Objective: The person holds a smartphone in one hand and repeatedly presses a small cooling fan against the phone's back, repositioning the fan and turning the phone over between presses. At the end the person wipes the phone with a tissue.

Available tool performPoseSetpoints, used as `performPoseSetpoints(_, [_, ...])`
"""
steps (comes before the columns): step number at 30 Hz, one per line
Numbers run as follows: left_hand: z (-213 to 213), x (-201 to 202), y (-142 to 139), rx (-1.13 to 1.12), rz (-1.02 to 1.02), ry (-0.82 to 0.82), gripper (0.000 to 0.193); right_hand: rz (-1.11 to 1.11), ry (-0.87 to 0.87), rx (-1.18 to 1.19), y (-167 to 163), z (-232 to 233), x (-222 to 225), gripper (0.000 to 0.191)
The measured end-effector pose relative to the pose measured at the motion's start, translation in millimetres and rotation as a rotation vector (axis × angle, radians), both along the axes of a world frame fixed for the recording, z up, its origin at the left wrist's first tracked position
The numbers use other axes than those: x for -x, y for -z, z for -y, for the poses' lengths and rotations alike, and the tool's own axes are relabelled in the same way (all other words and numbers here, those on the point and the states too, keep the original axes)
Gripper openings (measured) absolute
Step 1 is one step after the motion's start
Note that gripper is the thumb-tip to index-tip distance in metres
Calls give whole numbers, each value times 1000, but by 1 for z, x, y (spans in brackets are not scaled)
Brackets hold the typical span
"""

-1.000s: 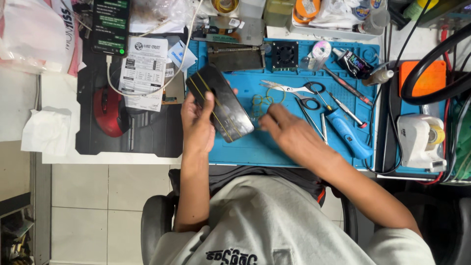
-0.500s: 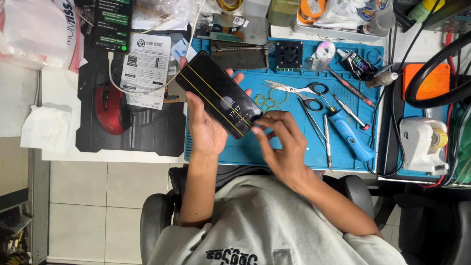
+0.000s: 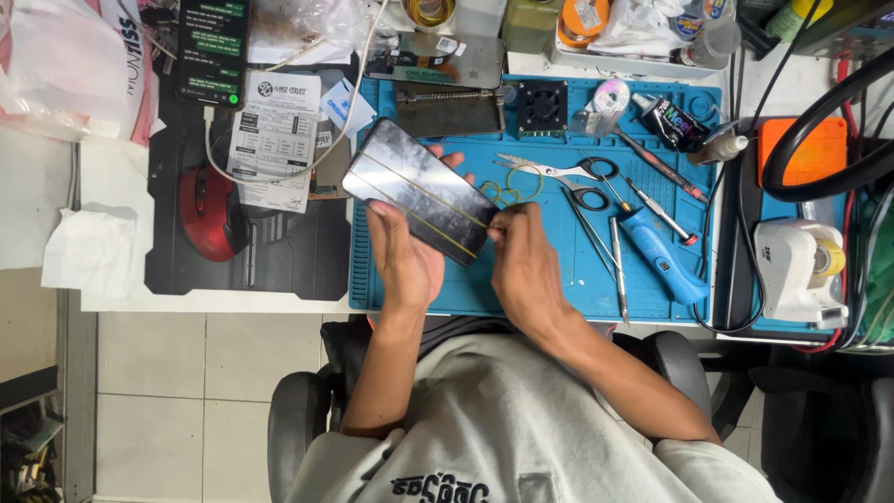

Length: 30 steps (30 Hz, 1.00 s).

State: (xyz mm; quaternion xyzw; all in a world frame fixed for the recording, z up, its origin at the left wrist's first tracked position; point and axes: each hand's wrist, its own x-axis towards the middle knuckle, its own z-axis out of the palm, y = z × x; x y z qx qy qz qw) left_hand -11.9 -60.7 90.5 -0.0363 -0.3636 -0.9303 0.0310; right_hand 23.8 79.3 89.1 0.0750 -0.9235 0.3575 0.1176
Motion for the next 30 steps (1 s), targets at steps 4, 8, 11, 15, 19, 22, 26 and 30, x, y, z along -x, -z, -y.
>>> performPoseSetpoints(4, [12,1,3,-21,31,85,70,-59,-10,27,-1,-16,7,16])
performPoseSetpoints(8, [19,-2,-1,-143,54,219,70,-25,-3,30,-12,-30,14,16])
performPoseSetpoints(11, [18,-7,-5,-121,60,378,70,-123,-45,17,-25,-37,24,17])
performPoseSetpoints(15, [20,-10,-6,-3,205,626,70,-112,-11,101,-42,-46,35,14])
performPoseSetpoints(19, [23,-10,-1,-71,162,572,78,-131,-71,-33,-52,-50,42,13])
performPoseSetpoints(22, [24,-7,4,-267,197,462,84,-61,-117,-97,-54,-47,40,12])
performPoseSetpoints(26, [19,-1,10,-227,204,240,83,-11,-52,114,-48,-28,19,10])
performPoseSetpoints(30, [9,2,11,-107,108,70,81,47,-82,280,-39,-3,-12,14])
